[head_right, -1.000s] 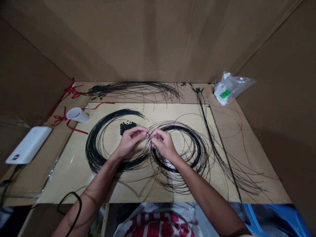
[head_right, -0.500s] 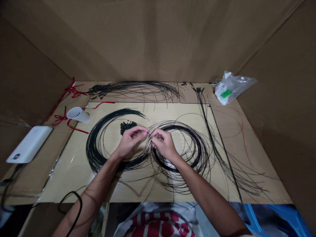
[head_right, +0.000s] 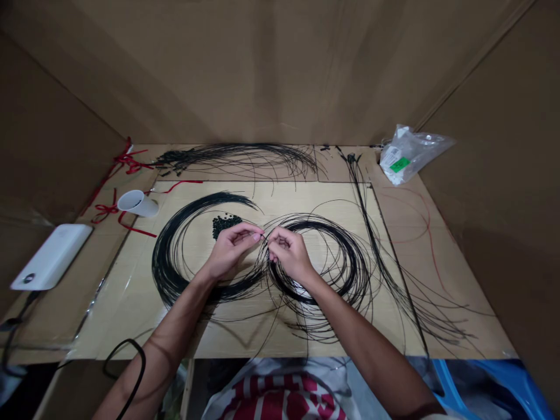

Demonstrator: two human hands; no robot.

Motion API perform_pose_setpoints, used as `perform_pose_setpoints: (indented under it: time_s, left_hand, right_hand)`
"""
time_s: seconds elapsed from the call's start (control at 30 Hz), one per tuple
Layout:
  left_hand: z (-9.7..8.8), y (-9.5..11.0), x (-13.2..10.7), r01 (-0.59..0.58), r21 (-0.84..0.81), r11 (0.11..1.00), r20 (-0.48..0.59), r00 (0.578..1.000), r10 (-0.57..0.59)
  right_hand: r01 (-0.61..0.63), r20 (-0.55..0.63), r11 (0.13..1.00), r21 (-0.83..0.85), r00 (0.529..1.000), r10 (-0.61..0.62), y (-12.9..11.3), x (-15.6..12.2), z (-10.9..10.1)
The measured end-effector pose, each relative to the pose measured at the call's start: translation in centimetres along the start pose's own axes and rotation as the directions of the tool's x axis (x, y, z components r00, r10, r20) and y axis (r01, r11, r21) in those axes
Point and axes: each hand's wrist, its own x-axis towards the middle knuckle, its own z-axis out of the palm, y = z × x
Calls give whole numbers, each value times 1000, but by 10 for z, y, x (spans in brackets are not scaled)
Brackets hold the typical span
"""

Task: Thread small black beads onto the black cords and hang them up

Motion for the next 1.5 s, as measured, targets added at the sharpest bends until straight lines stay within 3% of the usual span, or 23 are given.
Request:
perform_pose_setpoints:
  time_s: [1.5]
  left_hand:
    - [-3,-7,1,129,-136,982,103,988,-116]
  right_hand:
    - [-24,20,999,44,1000,23,-6,0,1]
